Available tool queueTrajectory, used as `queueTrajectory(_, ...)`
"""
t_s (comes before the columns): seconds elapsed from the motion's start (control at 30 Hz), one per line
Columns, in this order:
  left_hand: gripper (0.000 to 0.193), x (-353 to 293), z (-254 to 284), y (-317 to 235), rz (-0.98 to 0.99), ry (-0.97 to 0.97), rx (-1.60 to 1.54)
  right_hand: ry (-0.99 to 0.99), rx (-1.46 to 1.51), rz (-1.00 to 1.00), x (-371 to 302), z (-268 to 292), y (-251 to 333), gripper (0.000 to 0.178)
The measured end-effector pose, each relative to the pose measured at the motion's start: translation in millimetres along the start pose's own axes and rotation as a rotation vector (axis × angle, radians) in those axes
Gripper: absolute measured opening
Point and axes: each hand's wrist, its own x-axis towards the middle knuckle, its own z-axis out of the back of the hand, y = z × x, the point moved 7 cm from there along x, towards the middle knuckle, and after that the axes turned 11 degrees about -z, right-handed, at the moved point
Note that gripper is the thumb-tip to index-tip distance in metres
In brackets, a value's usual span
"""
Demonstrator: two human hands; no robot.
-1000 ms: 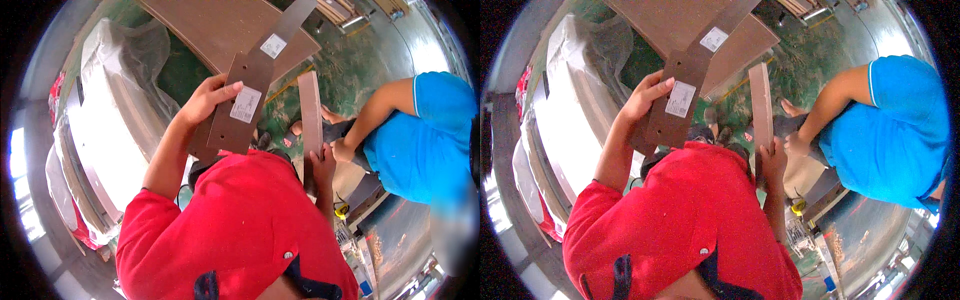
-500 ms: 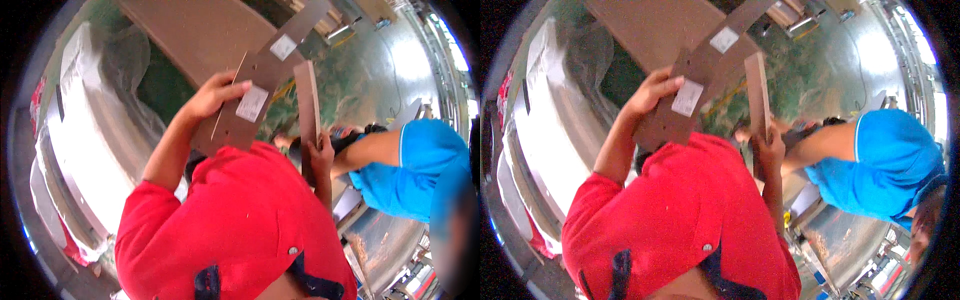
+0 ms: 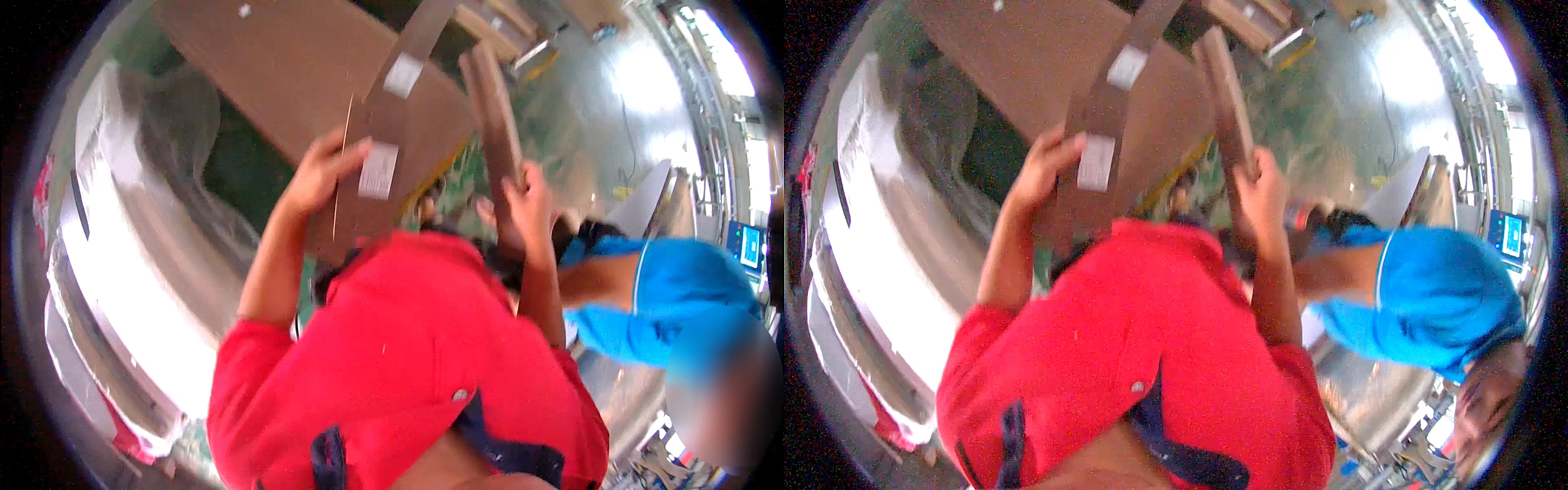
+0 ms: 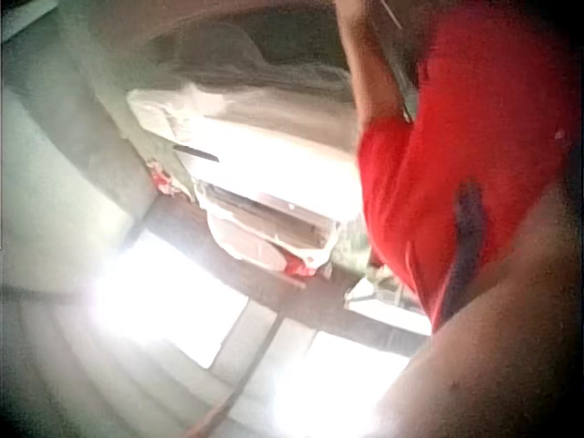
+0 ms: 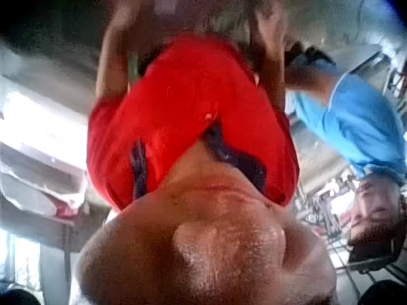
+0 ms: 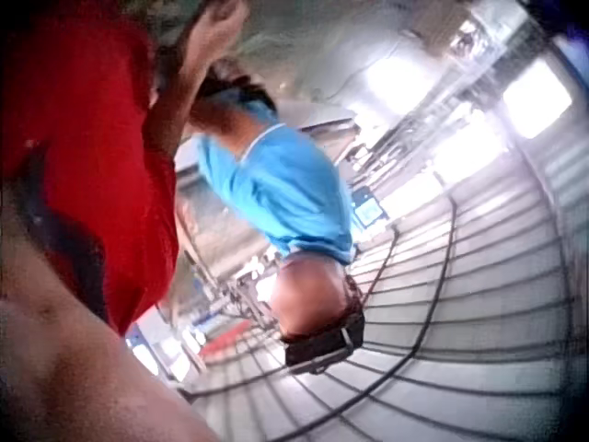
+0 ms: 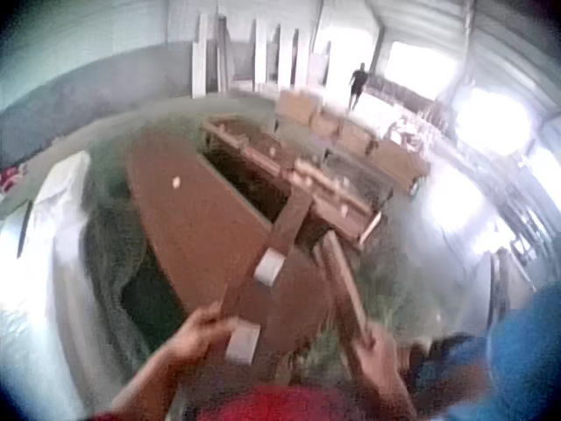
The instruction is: The person picks up and stacks cut wooden panels, then uses a pneumatic nail gun to fasten them together while a coworker illuminates the work area with a phone flashlight. The person also handles a long air hose and connects it to the nail gun.
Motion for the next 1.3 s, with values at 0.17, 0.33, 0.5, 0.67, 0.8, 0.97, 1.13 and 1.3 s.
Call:
queueTrajectory(0.17,0.038,19,21,16,-0.061,-0.165,0.115,0.039,0.117,-0.032,98,-23,6,0.041)
queueTrajectory(0.33,0.037,29,1,14,-0.04,-0.291,0.145,0.167,0.542,-0.201,187,-50,-58,0.038)
queueTrajectory(0.5,0.036,43,-7,24,-0.022,-0.433,0.238,0.31,0.701,-0.319,239,-48,-70,0.036)
queueTrajectory(0.67,0.036,62,-29,23,0.014,-0.539,0.197,0.453,0.915,-0.509,266,-37,-107,0.032)
queueTrajectory(0.8,0.036,81,-47,11,-0.026,-0.515,0.191,0.44,1.081,-0.549,273,-25,-141,0.03)
queueTrajectory(0.97,0.035,114,-29,17,-0.025,-0.446,0.279,0.47,1.174,-0.537,257,34,-114,0.028)
queueTrajectory(1.13,0.033,163,-74,4,-0.094,-0.364,0.098,0.366,1.392,-0.517,236,77,-122,0.033)
queueTrajectory(1.3,0.037,201,-102,24,-0.084,-0.334,0.112,0.459,1.502,-0.468,255,90,-158,0.046)
